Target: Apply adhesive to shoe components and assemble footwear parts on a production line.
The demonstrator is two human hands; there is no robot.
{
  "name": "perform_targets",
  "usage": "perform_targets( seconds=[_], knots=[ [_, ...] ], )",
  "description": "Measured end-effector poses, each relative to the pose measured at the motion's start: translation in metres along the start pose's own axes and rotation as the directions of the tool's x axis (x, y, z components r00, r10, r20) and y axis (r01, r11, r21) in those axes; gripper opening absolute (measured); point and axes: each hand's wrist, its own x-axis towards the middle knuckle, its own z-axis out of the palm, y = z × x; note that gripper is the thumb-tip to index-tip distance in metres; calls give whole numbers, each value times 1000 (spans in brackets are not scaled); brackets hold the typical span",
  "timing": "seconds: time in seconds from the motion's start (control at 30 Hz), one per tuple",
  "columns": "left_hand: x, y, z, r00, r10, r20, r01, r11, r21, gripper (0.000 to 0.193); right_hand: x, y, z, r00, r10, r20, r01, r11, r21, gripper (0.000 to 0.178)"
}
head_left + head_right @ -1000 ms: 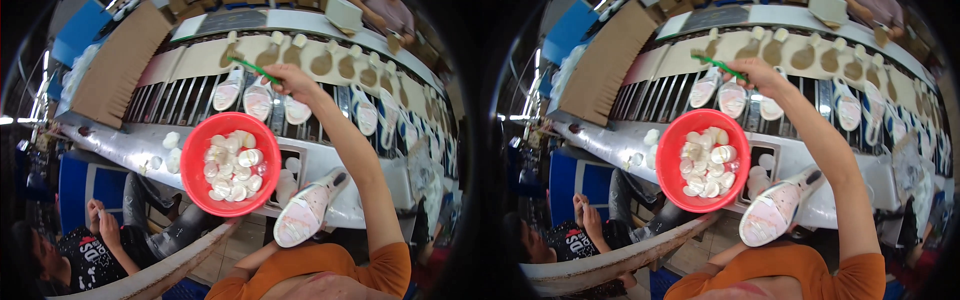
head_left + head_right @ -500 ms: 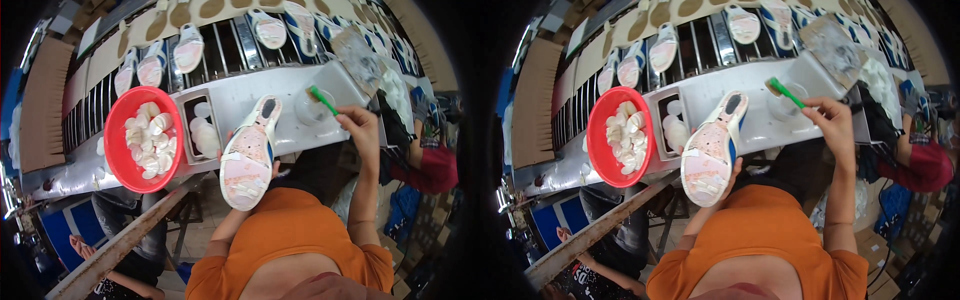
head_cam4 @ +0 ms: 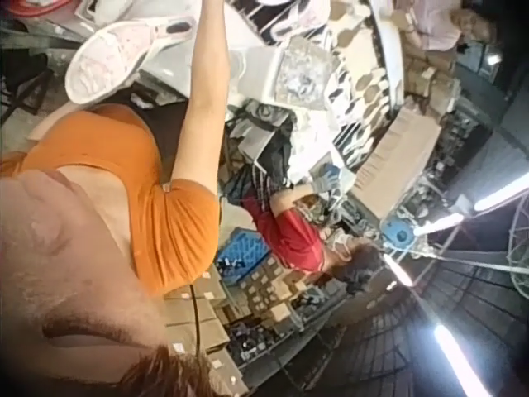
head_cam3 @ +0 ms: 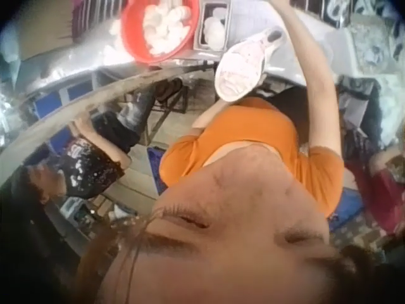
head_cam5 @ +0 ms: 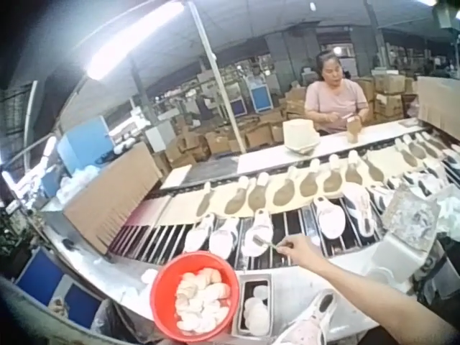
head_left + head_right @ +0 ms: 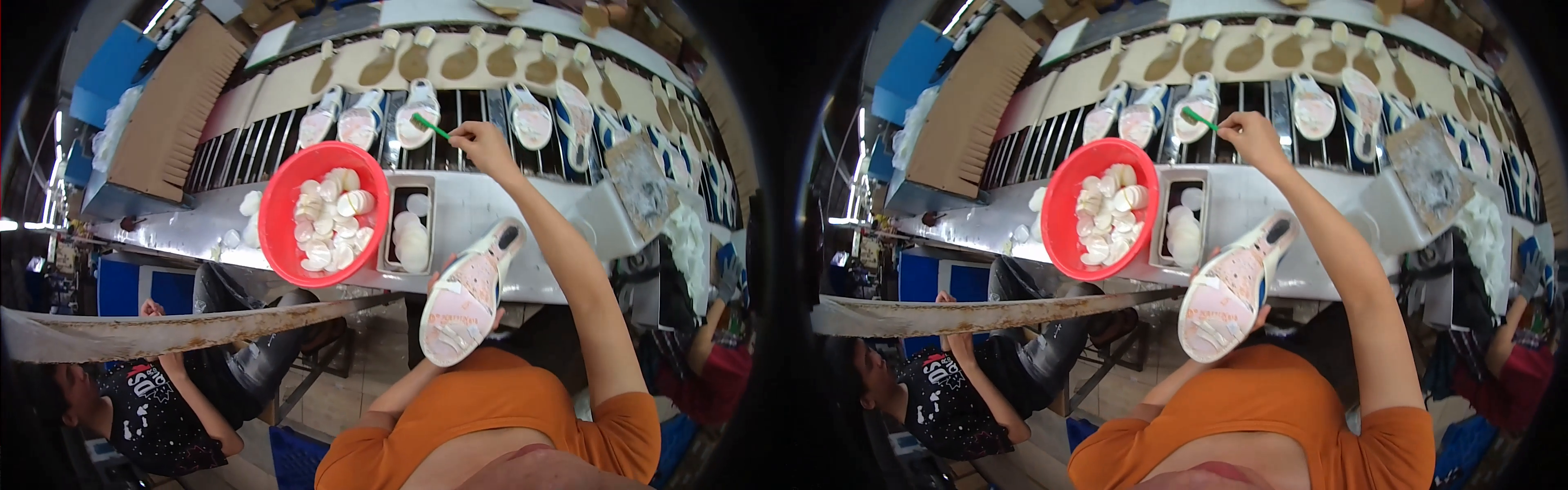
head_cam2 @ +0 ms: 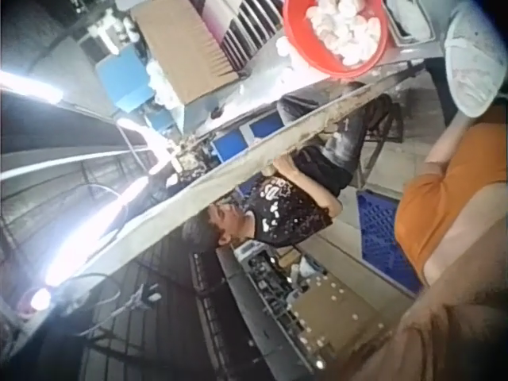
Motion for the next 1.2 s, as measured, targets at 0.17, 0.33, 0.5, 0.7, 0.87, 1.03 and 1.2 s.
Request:
perform_targets(
  seconds=[0.17,0.33,0.5,0.7,0.87,1.03,1.2],
  knots=[
    [3,14,-5,962,-244,121,185,258,-948,97,46,10,47,998,31,62,-3,915,-404,15],
    [4,-27,2,992,4,-128,-79,807,-585,103,62,16,50,999,-27,-39,4,869,-494,13],
    [14,2,-13,996,-62,56,79,490,-868,104,42,18,49,981,-194,9,171,841,-513,12],
    [19,9,-9,922,-362,142,247,265,-932,106,40,23,41,971,-181,155,232,862,-451,14],
    [12,-20,1,984,124,-131,-169,885,-433,87,55,39,36,992,63,107,-38,975,-217,19],
    [12,18,-8,910,-400,114,194,165,-967,89,56,35,39,996,27,-89,-59,924,-377,14],
    [8,1,2,999,1,37,30,572,-820,81,57,60,-15,953,184,-241,-165,981,100,19]
  ],
)
